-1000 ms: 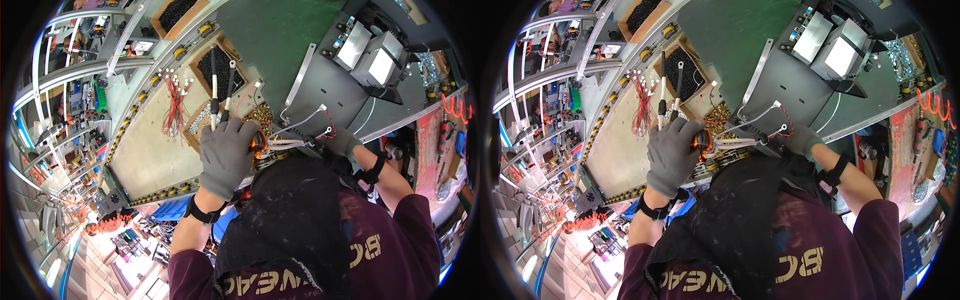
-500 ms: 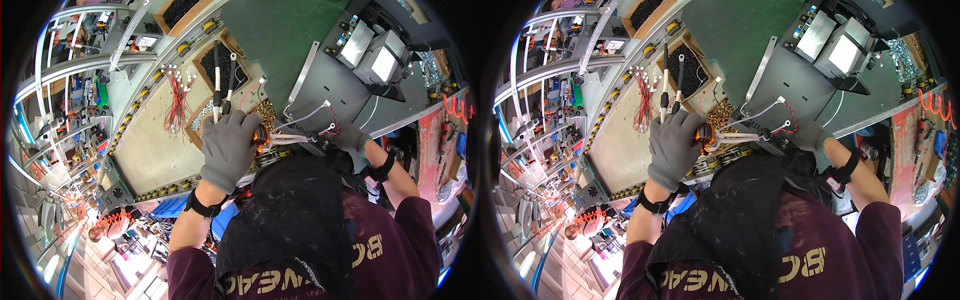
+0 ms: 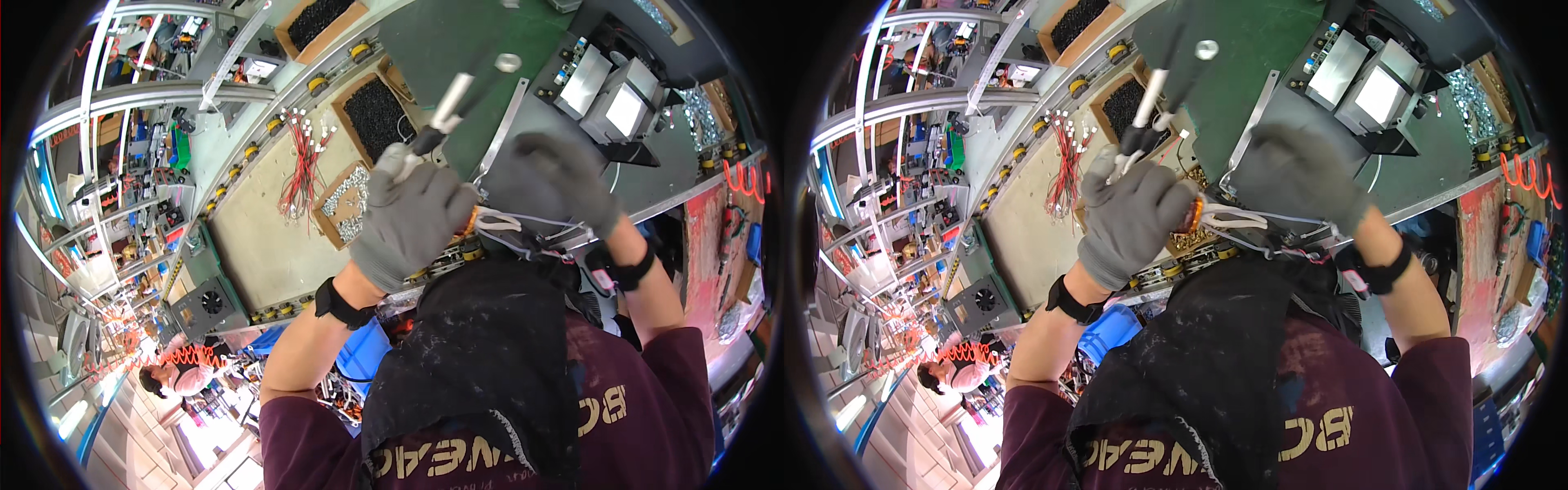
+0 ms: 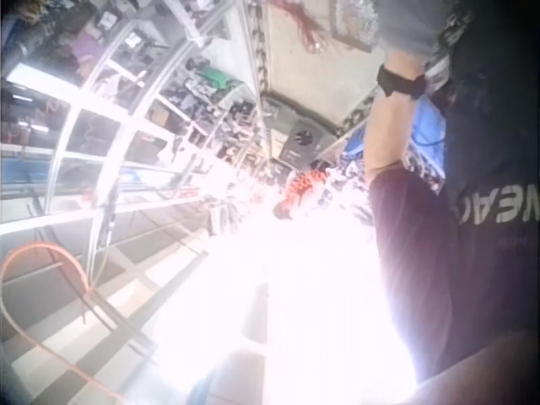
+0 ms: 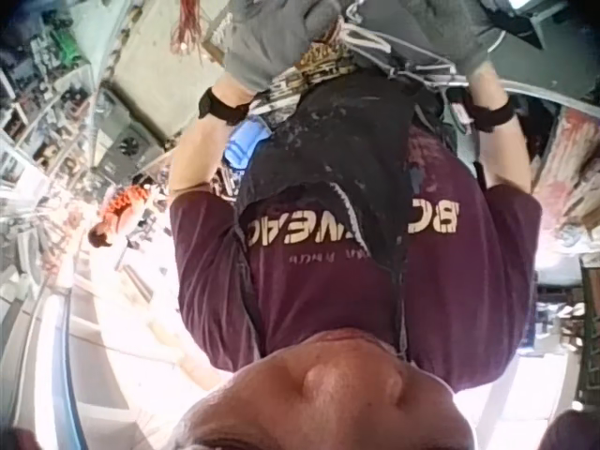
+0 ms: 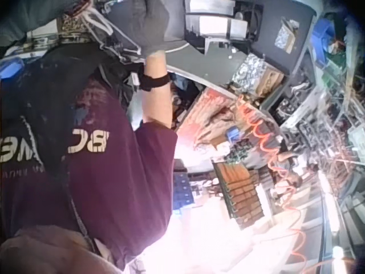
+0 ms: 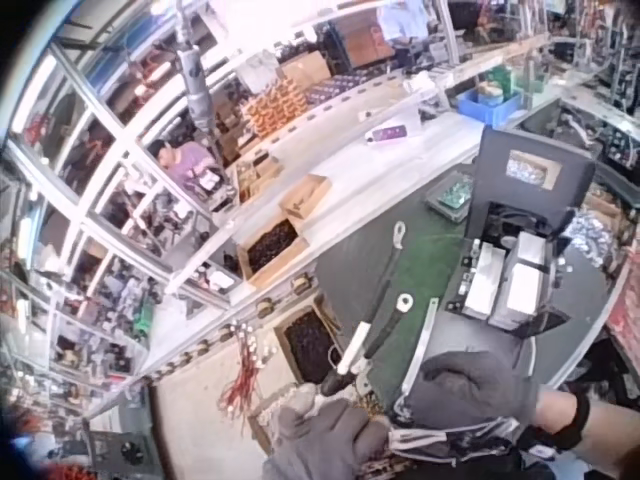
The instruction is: Assemble an electronic unit by installing internal boards and wiring, then securing the metal housing using a pneumatic screwdriver.
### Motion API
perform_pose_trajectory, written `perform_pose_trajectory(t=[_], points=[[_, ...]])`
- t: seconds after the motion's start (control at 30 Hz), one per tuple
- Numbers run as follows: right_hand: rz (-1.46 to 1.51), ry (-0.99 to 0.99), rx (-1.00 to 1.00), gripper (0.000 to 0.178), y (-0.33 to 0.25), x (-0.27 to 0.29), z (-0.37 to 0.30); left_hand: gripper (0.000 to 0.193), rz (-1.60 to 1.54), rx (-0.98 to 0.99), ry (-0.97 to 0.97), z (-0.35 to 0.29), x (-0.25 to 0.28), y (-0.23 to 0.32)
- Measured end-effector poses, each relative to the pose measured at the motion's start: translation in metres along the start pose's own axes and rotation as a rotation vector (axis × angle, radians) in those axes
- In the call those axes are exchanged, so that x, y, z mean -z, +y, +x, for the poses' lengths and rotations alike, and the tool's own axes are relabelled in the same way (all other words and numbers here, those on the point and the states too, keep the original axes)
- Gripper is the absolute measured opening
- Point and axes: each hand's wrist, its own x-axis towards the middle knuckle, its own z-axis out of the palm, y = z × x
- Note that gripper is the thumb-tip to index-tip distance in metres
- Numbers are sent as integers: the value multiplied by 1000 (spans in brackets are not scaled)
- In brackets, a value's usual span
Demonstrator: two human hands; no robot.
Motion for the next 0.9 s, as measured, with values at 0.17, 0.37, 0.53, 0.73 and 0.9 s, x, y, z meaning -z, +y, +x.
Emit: perform_pose_trajectory(t=[0.17, 0.37, 0.53, 0.73, 0.9], points=[[486, -473, -490, 35, -1, 3, -66, 12, -15, -109, 176, 35, -21, 8], [538, -269, -600, 36, -9, 31, -134, 8, -261, -181, 187, 85, -107, 48], [206, 15, -765, 21, -9, 27, -155, 13, -261, -141, 47, 113, -162, 91], [618, 395, -944, 24, 13, -9, -159, 11, -209, -35, -25, 119, -175, 133], [286, 145, -1072, 28, 11, 4, -126, 13, -202, -53, -37, 120, -172, 141]])
